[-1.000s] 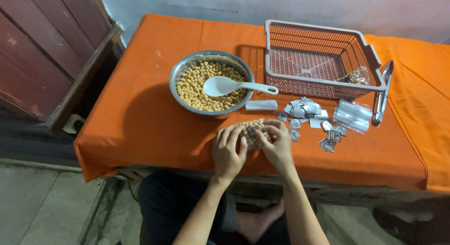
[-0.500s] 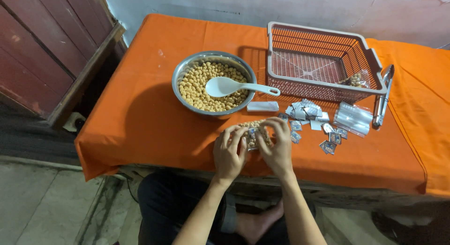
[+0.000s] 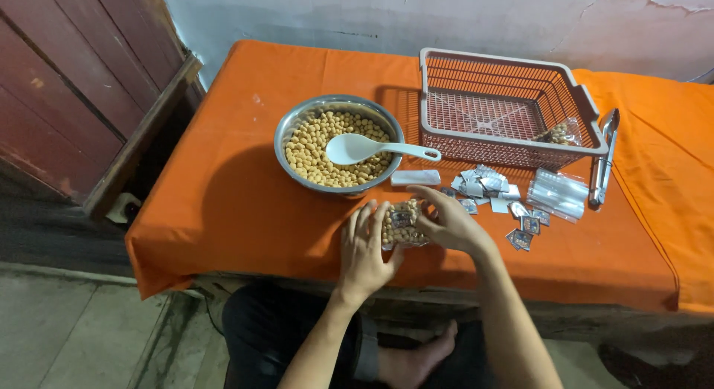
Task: Manually filling small plastic bags with chickpeas and adding small packets using a spoon.
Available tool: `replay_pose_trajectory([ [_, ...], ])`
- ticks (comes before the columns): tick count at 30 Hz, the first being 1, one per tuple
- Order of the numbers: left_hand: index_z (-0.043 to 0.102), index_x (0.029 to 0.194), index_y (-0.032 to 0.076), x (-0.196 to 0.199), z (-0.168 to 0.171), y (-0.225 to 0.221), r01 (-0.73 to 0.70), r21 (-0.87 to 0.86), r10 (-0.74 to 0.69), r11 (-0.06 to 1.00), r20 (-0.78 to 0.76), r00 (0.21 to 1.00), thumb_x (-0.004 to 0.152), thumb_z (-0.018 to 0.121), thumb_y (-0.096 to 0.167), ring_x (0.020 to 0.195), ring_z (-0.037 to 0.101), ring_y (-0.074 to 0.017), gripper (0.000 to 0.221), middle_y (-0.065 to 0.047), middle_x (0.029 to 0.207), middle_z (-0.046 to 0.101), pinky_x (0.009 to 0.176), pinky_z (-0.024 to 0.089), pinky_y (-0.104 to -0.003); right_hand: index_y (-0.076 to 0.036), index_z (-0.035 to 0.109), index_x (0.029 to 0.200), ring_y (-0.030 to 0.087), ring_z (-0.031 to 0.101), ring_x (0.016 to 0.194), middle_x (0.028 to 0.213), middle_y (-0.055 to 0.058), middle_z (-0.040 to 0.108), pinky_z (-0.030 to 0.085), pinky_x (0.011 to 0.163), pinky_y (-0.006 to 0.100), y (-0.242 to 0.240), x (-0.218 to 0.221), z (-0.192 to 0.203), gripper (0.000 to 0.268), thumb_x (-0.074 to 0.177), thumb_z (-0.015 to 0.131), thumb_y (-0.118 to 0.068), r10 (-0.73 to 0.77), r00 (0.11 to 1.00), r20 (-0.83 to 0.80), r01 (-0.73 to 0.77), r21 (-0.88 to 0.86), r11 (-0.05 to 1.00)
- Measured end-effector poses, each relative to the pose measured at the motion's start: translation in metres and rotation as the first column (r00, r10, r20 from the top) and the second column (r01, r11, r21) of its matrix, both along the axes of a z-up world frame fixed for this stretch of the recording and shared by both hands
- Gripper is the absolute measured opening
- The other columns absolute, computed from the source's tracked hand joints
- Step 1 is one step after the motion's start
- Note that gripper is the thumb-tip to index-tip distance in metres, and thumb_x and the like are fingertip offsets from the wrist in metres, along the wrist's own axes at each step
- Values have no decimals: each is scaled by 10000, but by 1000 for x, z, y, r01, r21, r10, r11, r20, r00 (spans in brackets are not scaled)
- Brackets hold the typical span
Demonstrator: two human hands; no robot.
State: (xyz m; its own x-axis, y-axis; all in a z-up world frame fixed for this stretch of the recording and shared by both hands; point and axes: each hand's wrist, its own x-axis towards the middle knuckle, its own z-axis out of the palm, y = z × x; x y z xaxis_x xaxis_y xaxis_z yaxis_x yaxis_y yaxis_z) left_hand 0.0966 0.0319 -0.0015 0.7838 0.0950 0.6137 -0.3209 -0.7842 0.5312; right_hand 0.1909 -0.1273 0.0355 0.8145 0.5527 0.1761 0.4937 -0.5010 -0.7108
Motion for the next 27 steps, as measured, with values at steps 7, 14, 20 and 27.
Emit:
replay_pose_trajectory([
  [7,369,1339,146,5,1,4,43,-4,-43,999,-145,988,610,705,261,1187,407,-370,811,-160,1237,485,889,356,-498,-115,428,1364,311,519,931,1178,229,513,509,729,367,3,8,35,732,668,615,8,227,951,-208,-239,-33,970],
  [14,329,1367,179,1,4,5,87,-59,-94,994,-134,986,642,703,212,1134,470,-315,817,-105,1246,479,837,379,-453,-195,381,1393,403,572,967,1097,242,525,488,818,462,8,6,34,742,739,726,-129,155,902,-402,-167,6,986],
  [20,327,1370,195,0,2,7,123,-66,-129,990,-83,988,674,695,204,1125,483,-278,787,-89,1269,459,854,369,-415,-279,381,1382,437,560,1010,1061,212,602,485,834,515,13,-3,39,806,684,773,-187,136,937,-322,-178,-103,979],
  [27,320,1367,158,-5,5,10,167,-57,-170,984,-51,984,570,765,301,1108,504,-331,924,-143,1312,414,888,366,-459,-241,464,1344,295,543,1007,1214,219,513,521,821,415,-4,13,5,811,632,787,-28,182,831,-526,-36,275,961],
])
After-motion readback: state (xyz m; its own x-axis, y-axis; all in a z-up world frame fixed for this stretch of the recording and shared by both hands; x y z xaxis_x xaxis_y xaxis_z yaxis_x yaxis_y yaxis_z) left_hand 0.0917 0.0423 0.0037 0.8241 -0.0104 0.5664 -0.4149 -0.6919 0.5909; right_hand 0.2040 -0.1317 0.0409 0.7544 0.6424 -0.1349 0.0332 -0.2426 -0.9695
